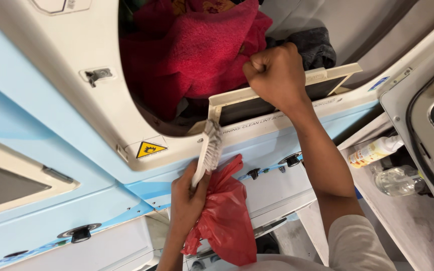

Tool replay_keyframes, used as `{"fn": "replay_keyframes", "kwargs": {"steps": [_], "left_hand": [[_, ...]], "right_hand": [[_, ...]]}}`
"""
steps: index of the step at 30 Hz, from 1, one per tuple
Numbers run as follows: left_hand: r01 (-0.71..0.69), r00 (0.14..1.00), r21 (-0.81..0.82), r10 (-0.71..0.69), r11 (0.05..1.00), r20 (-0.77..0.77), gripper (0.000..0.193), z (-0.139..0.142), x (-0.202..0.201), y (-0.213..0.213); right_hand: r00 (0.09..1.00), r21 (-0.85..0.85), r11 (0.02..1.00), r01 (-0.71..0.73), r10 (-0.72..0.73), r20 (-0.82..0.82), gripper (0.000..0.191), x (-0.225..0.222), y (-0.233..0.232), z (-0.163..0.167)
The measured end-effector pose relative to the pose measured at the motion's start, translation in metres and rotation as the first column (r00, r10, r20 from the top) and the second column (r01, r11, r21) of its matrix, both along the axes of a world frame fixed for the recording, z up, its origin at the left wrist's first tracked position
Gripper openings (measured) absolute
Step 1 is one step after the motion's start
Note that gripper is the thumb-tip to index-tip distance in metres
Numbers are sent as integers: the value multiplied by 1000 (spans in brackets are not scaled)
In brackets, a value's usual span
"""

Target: The person wipes a dryer lint screen with a cloth, then uses a brush to sweep lint from the screen into a red plastic bag. They open the dryer lint compartment, reinsert the cleaned screen, and set the bag on the machine.

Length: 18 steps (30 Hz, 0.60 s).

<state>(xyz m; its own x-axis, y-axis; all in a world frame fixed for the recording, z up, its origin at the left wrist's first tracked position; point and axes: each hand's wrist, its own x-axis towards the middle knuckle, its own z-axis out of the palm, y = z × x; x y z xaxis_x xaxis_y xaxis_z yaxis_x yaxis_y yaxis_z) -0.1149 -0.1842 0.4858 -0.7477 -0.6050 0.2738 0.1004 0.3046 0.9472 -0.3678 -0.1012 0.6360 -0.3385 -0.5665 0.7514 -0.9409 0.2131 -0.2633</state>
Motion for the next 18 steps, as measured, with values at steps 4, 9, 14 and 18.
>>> {"fn": "replay_keyframes", "kwargs": {"steps": [4,9,14,18], "left_hand": [[24,999,5,-25,1000,26,18,-6,-7,-9],[20,999,-10,-20,1000,-37,22,-22,-12,-12],[46,998,-4,-46,999,-35,25,-33,-13,-16],[60,993,-95,-69,994,-94,25,-35,-17,-21]], "right_hand": [[999,-27,999,-31,31,13,39,-1,2,-1],[997,-73,996,56,-51,63,37,1,3,-5],[1000,-92,995,24,-22,18,33,5,3,0],[999,-48,998,29,-30,-17,36,9,-3,7]]}}
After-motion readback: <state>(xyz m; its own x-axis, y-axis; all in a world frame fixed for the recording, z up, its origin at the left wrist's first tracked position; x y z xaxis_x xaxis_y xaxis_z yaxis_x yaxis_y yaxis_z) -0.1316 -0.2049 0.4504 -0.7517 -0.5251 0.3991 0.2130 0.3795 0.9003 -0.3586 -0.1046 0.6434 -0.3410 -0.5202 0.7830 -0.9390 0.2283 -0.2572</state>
